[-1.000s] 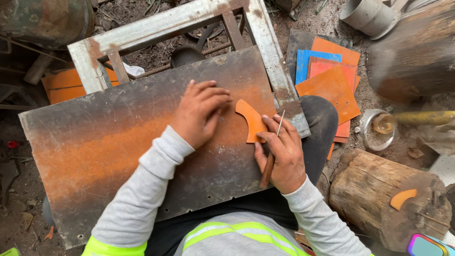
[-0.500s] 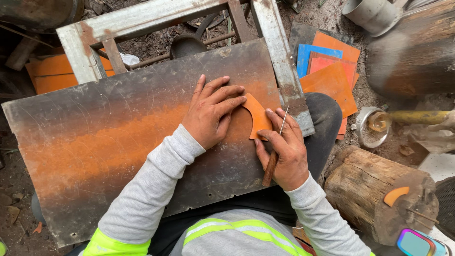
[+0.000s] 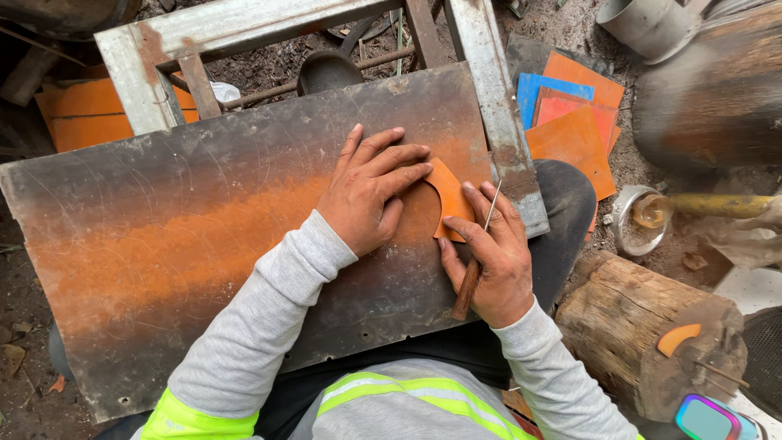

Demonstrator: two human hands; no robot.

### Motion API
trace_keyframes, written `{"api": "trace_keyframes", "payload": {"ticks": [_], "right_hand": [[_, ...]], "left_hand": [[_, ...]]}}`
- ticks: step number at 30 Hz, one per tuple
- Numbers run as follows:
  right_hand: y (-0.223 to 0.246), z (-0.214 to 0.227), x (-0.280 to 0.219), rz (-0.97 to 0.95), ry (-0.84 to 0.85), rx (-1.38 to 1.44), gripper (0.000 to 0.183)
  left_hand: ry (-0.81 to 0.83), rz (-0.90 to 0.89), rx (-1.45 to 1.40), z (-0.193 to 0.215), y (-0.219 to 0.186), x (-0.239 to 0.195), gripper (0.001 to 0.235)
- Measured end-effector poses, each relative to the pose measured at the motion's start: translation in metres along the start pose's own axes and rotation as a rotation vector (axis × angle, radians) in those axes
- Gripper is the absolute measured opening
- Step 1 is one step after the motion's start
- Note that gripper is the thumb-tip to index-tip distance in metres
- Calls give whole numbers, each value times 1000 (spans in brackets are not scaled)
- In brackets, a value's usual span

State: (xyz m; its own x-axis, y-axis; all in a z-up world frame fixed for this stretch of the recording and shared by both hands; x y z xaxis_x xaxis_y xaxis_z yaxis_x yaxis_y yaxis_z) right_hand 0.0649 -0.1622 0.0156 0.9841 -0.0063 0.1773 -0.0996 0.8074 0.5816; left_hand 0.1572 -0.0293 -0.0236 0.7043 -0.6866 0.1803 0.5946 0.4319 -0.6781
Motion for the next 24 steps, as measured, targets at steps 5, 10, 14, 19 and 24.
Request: {"api": "trace_keyframes", "payload": {"ticks": [5,10,14,19,24], "right_hand": [[0,-2,1,-8,4,18,29],[-1,-2,1,-13,0,27,28],[0,-2,1,-1,-1,24,29],[0,-2,1,-7,-7,21,29],[0,-2,1,4,-7,22,29]], "left_hand": [[11,3,-7,0,1,0,54],[-45,-1,-37,5,2,0,55],[-175,46,-173,16,14,-6,48],[-138,3,-79,12,10,-6,39],[-57,-35,14,5,1,-7,47]]}}
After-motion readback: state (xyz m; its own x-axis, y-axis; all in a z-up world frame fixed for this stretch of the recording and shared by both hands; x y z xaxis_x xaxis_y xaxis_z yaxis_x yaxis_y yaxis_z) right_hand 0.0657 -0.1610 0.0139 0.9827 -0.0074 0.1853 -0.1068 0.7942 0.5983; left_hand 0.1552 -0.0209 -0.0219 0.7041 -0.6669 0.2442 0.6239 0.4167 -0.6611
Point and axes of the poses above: each hand's wrist, its own x-axis towards the middle knuckle, its own z-axis out of the back of the hand, y = z × x, the point moved 9 cm from there along x, towards the middle knuckle, and after that the axes turned 4 degrees about -z, right-handed, at the moved point
